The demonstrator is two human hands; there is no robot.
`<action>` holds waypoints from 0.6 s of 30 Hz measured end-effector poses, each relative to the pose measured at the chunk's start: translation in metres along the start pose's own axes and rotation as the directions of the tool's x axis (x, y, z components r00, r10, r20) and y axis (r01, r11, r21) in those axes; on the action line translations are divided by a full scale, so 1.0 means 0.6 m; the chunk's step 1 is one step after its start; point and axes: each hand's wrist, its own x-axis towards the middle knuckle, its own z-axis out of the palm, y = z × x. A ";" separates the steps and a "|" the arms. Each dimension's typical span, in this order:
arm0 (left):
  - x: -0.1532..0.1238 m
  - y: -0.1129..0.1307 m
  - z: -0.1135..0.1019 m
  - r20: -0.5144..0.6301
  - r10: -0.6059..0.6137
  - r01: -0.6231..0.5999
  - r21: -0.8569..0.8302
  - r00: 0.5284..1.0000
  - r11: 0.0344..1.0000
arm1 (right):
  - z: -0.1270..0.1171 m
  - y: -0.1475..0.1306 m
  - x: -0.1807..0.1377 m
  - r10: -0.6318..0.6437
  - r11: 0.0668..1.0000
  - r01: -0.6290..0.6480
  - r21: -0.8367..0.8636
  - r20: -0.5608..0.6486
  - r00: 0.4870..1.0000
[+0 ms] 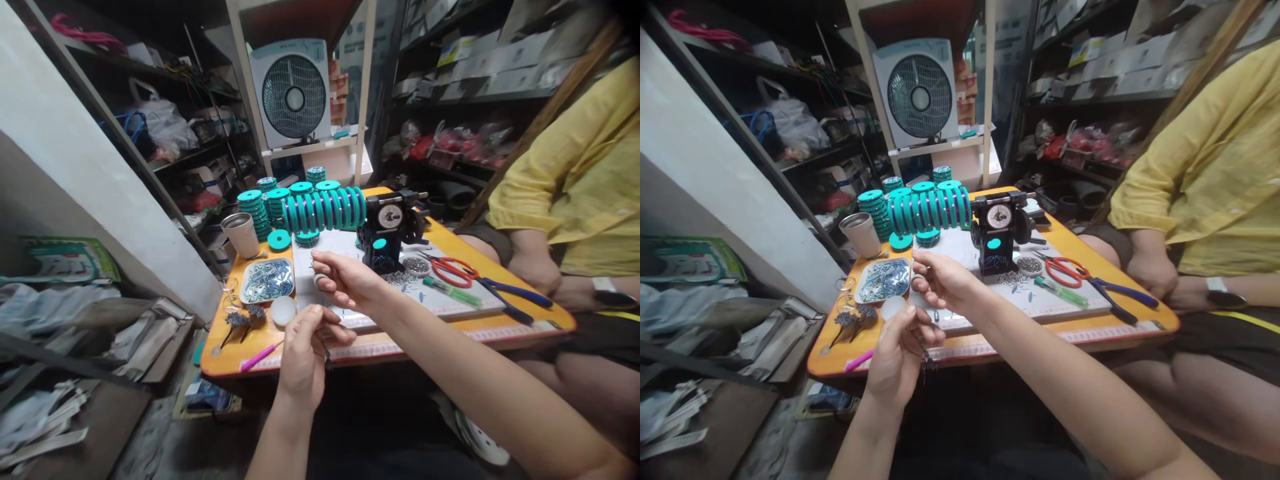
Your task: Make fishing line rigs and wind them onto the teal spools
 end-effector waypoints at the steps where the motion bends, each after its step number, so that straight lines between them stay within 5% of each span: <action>1: -0.004 -0.003 -0.001 0.002 -0.009 0.009 0.000 1.000 1.000 | 0.000 0.000 0.000 -0.001 1.000 0.001 0.000 -0.016 1.000; 18: -0.041 -0.025 -0.018 0.034 -0.179 0.180 -0.015 0.983 0.984 | -0.018 0.003 0.004 -0.042 0.998 0.042 -0.052 0.012 0.999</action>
